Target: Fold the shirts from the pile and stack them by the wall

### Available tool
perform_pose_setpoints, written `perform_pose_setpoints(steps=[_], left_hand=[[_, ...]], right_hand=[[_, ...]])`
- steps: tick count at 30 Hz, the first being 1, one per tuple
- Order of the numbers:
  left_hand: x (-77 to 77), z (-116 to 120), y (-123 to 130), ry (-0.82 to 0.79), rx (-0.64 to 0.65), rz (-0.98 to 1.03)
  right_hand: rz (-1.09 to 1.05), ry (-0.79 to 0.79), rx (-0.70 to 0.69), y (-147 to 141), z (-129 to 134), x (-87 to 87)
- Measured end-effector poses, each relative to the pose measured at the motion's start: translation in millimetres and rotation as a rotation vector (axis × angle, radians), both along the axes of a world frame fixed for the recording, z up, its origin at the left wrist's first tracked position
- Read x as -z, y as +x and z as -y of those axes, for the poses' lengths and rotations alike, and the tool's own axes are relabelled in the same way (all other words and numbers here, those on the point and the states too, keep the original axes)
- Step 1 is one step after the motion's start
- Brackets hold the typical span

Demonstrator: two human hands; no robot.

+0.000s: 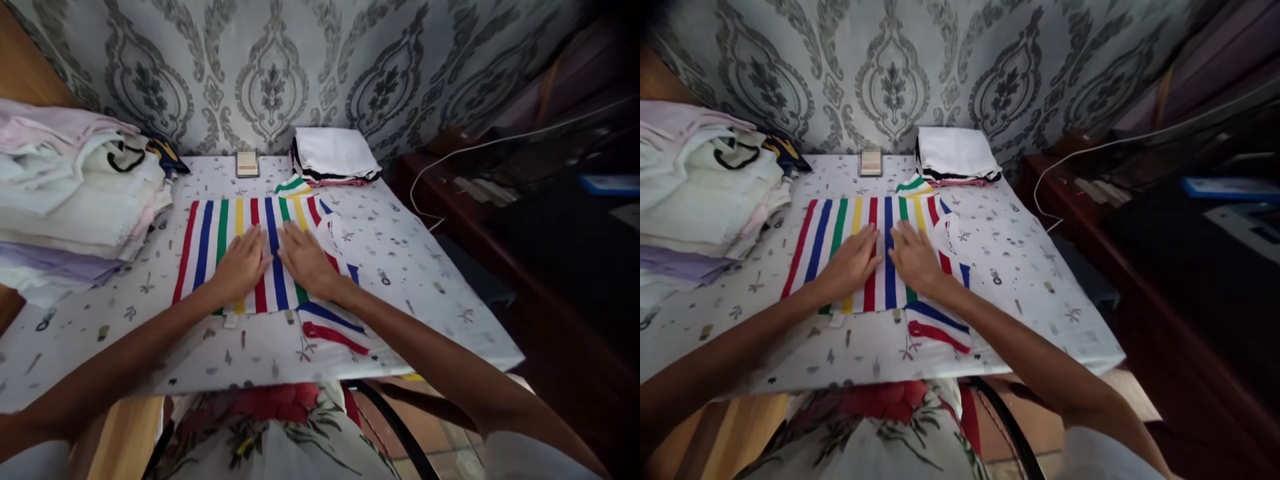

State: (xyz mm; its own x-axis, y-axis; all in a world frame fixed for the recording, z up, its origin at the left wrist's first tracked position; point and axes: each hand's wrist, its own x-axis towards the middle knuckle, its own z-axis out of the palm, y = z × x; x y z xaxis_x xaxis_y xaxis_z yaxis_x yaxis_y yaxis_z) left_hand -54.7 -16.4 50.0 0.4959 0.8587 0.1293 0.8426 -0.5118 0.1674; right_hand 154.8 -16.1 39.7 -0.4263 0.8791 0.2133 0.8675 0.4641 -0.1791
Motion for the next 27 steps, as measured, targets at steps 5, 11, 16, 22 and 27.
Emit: perform_pose_setpoints(steps=[5,11,16,22,27], left_hand=[[11.0,28.6,-32.1,-0.077,0.011,-0.081],[16.4,23.0,-115.1,-0.018,-0.149,-0.112],[19.3,14.5,-124.8,0.038,-0.171,-0.048],[-1.4,-73.5,-115.8,0.111,-0.194,0.138],[5.6,-144.0,-102.6,0.113,-0.3,0.134]], right_hand=[[0.021,-0.089,0.017,27.1,45.1,17.3],[0.05,-0.059,0.12,92.9,62.6,16.9],[-0.085,0.009,0.148,100.6,40.8,6.8],[-0.791,-0.249,0.51,71.1,-84.4,-24.2],[-0.922,-0.311,0.663,45.1,-174.4,-16.1]])
